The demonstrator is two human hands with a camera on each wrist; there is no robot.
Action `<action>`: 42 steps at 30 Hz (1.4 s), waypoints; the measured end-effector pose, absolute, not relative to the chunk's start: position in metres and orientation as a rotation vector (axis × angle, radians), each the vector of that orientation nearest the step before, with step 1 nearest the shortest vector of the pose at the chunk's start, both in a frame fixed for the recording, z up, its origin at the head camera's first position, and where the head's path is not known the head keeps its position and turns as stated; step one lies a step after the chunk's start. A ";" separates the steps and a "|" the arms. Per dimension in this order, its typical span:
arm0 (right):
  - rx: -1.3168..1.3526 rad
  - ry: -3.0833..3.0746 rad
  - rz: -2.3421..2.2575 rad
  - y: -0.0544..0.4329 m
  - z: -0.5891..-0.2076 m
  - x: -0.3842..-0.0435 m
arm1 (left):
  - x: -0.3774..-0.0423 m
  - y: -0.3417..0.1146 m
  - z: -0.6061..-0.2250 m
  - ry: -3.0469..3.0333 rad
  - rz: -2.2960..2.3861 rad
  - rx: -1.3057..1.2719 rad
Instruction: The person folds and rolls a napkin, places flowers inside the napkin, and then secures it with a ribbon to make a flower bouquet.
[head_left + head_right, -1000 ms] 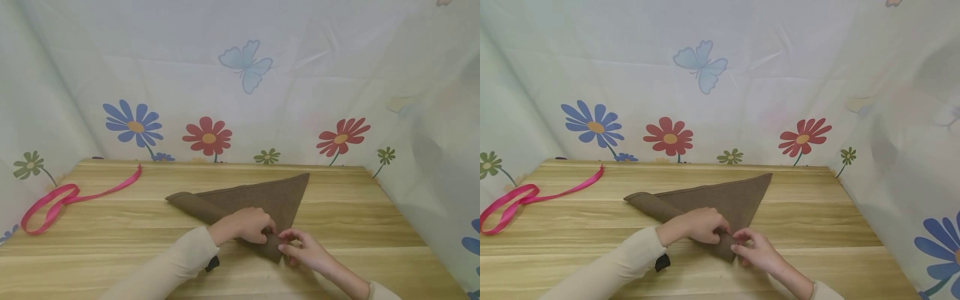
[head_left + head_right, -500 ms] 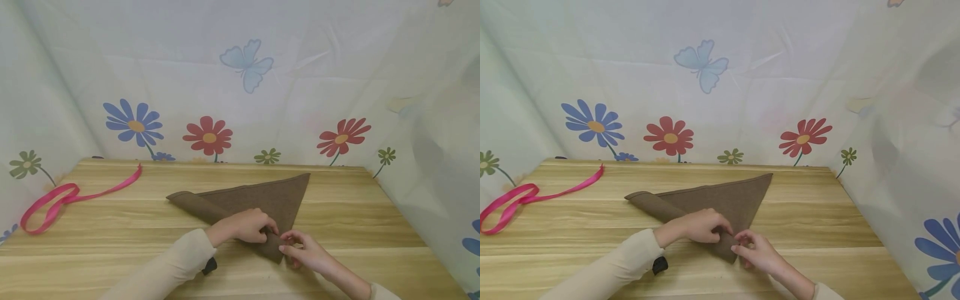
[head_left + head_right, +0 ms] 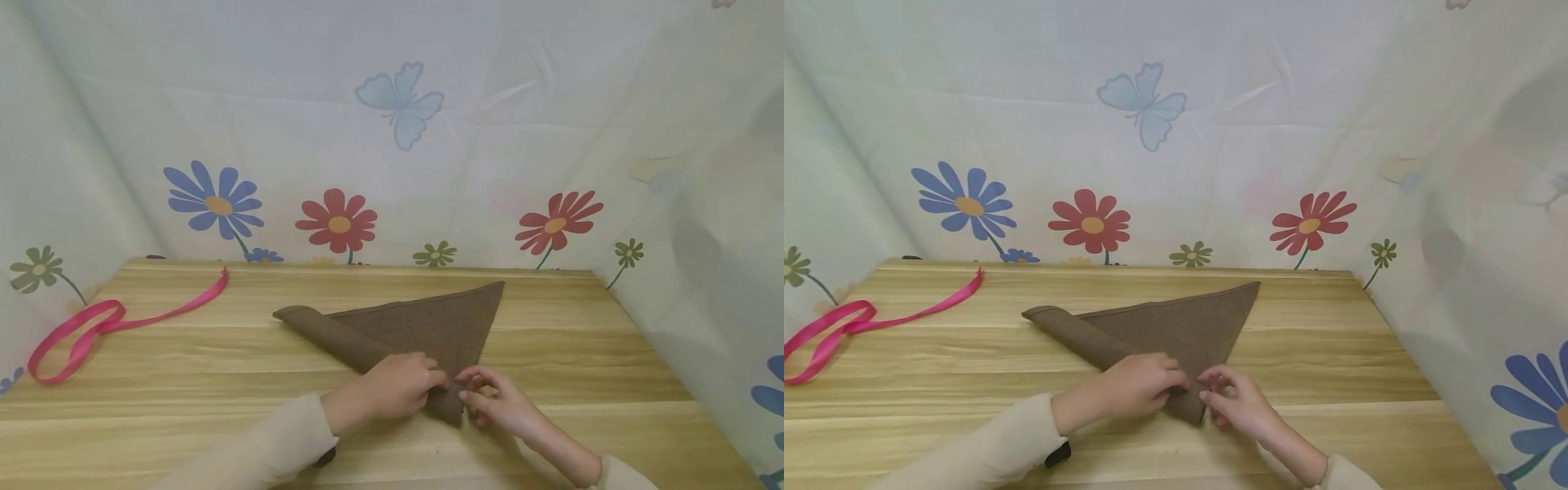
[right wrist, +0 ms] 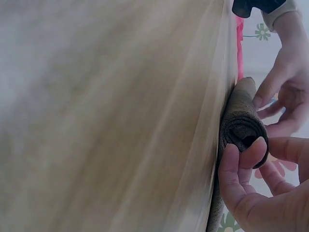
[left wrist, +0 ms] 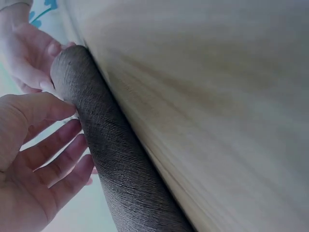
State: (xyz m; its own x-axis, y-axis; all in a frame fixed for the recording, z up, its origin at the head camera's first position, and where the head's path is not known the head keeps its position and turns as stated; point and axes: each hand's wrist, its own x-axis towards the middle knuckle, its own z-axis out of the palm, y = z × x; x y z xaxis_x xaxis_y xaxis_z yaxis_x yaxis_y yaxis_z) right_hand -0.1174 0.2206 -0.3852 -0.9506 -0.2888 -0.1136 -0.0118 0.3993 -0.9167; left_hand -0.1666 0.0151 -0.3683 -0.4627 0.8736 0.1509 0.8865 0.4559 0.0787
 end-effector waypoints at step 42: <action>-0.243 2.465 -1.425 0.218 -0.387 -0.120 | -0.171 0.008 -0.371 -2.633 -0.105 -1.695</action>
State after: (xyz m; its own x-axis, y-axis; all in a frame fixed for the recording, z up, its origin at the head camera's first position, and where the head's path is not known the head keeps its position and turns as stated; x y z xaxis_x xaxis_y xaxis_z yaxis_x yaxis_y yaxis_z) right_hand -0.1203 0.2185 -0.3873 -0.9456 -0.2838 -0.1589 -0.0039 0.4984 -0.8669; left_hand -0.1709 0.0083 -0.3706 -0.4145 0.9090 0.0435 0.9096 0.4123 0.0517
